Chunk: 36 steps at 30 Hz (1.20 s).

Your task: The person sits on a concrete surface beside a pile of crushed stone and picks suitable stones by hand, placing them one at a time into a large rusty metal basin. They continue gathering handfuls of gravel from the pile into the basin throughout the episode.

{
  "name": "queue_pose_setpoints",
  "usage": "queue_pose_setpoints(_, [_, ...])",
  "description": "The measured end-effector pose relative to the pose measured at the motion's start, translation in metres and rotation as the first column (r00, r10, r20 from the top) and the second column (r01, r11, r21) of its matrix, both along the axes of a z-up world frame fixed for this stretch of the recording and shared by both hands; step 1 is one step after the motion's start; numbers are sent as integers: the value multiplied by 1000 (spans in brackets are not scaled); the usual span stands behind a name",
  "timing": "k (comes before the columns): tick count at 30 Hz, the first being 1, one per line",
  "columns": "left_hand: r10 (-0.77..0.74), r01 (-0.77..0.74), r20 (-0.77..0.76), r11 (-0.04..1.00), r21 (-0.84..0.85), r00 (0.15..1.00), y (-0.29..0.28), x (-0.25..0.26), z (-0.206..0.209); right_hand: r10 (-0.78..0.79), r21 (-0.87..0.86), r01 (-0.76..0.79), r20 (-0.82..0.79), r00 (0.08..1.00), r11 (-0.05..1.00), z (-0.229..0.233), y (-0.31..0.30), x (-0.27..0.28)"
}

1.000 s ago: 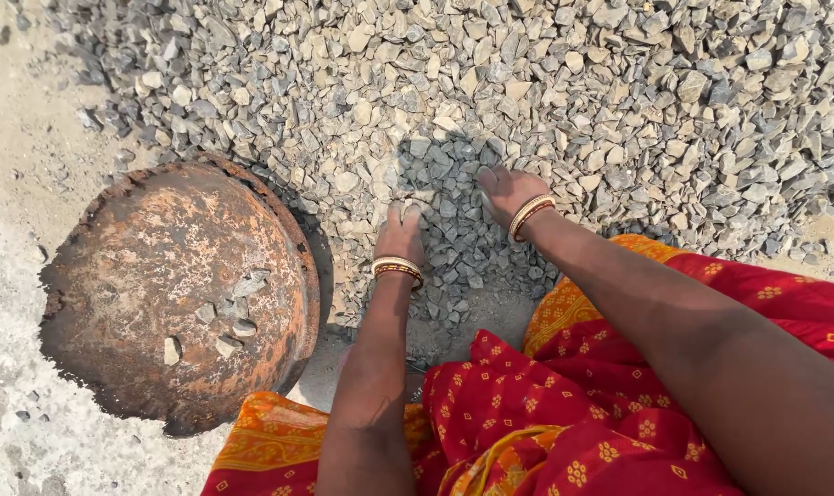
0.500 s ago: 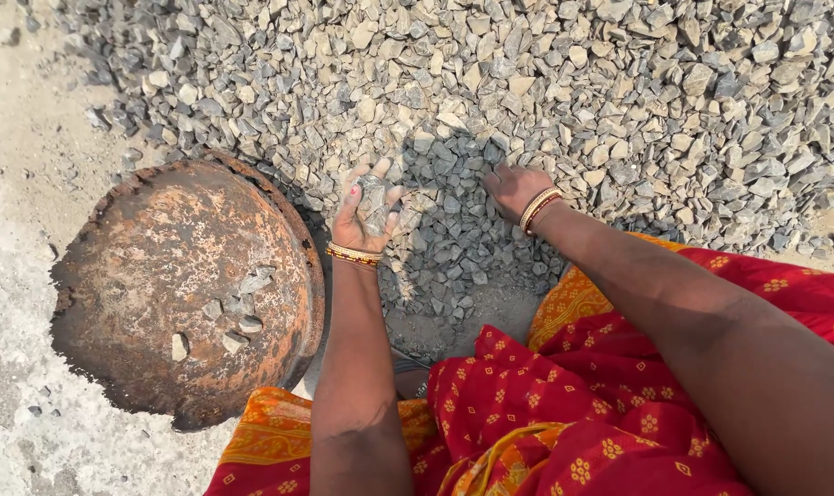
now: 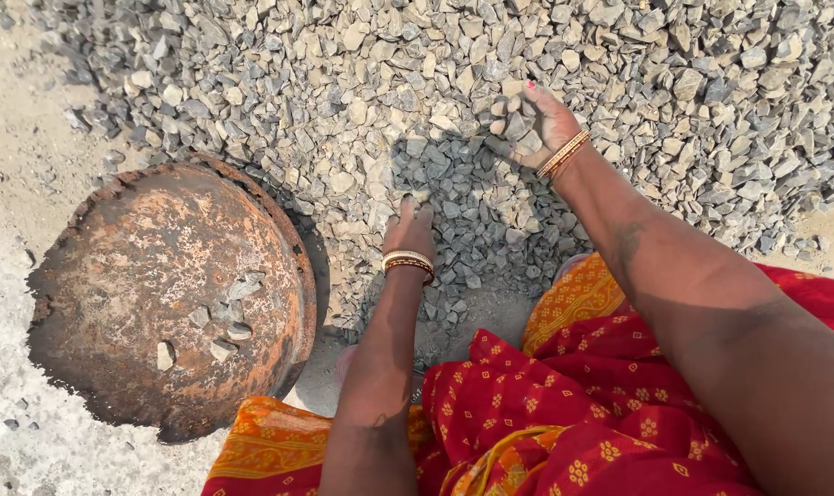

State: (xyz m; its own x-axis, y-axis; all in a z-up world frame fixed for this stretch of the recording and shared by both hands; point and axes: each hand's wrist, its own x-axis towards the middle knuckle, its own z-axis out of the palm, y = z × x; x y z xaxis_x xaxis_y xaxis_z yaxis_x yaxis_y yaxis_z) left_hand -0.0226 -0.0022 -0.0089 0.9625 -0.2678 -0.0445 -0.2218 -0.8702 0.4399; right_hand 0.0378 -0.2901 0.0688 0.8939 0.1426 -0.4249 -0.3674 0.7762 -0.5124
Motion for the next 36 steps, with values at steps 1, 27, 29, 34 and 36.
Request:
queue_pose_setpoints(1, [-25,27,-53,999,24,998,3,1,6,-44,-47,42,-41,998,998,-11,-2,4])
queue_pose_setpoints(27, [-410,-780,-665,-290,-554,625,33,57,3,435,-810,-163,-459,775,-563,-12,56,-27])
queue_pose_setpoints(29, [-261,-855,-814,-159,-493,518,35,61,-27,385,-859,-141,-360,849,-493,-35,47,-30])
queue_pose_setpoints(34, [-292,-870,-838,-334,-363,462,56,74,-43,183,-943,-201,-155,971,265,-59,38,-15])
queue_pose_setpoints(36, [-255,-865,-865,-389,-317,432,73,74,2,95,-778,-197,-175,980,596,-45,63,-10])
